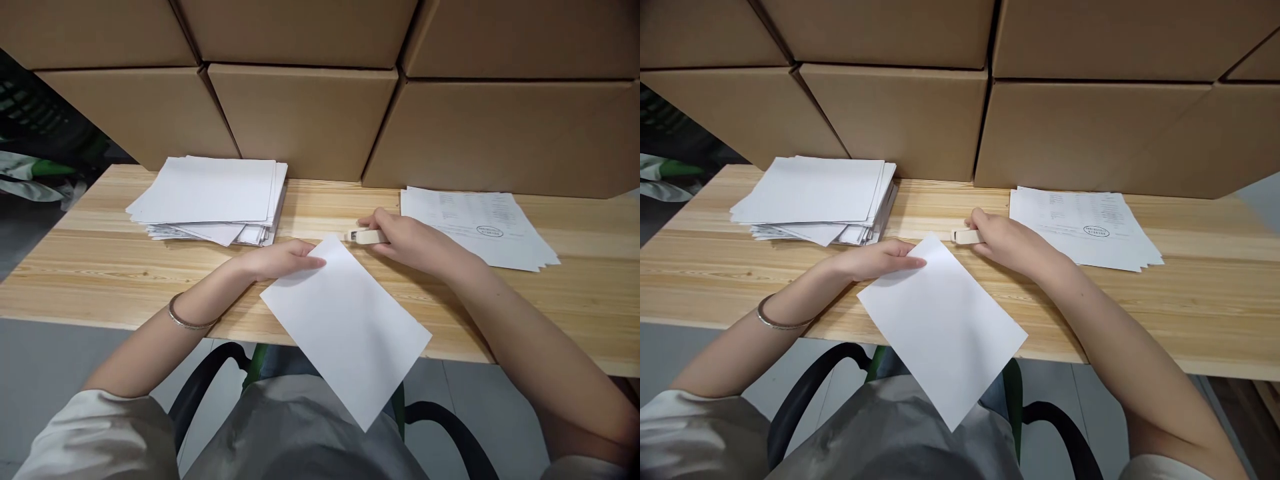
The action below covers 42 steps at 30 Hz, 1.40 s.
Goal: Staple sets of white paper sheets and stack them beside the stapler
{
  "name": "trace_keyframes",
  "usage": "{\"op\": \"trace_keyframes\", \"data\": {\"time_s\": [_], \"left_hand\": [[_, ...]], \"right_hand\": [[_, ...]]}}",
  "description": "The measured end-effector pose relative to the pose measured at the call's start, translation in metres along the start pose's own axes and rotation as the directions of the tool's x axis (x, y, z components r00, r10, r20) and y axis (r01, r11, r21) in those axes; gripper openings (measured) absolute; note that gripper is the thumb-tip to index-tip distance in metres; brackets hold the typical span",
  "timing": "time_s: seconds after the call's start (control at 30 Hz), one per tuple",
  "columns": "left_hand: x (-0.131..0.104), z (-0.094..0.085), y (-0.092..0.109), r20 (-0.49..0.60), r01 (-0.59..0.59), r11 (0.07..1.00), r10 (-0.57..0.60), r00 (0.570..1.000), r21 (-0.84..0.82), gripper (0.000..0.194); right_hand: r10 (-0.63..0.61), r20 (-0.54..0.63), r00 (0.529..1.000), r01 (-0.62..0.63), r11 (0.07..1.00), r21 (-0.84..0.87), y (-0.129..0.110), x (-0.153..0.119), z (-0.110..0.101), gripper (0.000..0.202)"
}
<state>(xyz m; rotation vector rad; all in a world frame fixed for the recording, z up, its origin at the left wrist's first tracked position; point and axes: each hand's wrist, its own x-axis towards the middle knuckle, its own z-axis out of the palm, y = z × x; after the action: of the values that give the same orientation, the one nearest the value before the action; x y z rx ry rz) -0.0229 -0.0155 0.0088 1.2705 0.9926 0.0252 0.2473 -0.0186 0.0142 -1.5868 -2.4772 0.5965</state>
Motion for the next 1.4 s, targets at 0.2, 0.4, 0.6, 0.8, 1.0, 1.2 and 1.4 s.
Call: {"op": "trace_keyframes", "data": {"time_s": [0.2,0.4,0.6,0.8,1.0,1.2,1.4], "left_hand": [[-0.001,-0.002,0.004,0.076,0.009,1.000,-0.009,0.997,-0.005,0.035],[-0.001,-0.002,0.009,0.122,0.022,0.999,-0.027,0.992,0.041,0.032],[-0.001,-0.003,0.013,0.146,0.059,0.996,-0.068,0.987,0.066,0.029],[0.001,-0.004,0.015,0.169,0.071,0.994,-0.085,0.982,0.088,0.024],[0.003,-0.002,0.020,0.162,0.074,0.987,-0.097,0.982,0.142,0.020],[0.004,-0.003,0.020,0.163,0.071,0.980,-0.102,0.981,0.186,0.023],[0.006,-0.006,0.019,0.195,0.030,0.971,-0.078,0.978,0.236,0.022]], "right_hand": [[-0.035,-0.166,0.986,0.072,0.973,0.221,0.003,0.007,0.010,0.035],[-0.153,-0.206,0.967,0.197,0.957,0.214,-0.006,0.015,0.019,0.035],[-0.199,-0.183,0.963,0.223,0.967,0.124,-0.018,0.018,0.022,0.051],[-0.158,-0.192,0.969,0.174,0.983,0.066,-0.023,0.021,0.029,0.060],[-0.150,-0.187,0.971,0.164,0.985,0.062,-0.030,0.023,0.032,0.058],[-0.114,-0.215,0.970,0.128,0.990,0.052,-0.035,0.024,0.034,0.046],[-0.106,-0.234,0.966,0.119,0.992,0.044,-0.037,0.024,0.035,0.044]]}}
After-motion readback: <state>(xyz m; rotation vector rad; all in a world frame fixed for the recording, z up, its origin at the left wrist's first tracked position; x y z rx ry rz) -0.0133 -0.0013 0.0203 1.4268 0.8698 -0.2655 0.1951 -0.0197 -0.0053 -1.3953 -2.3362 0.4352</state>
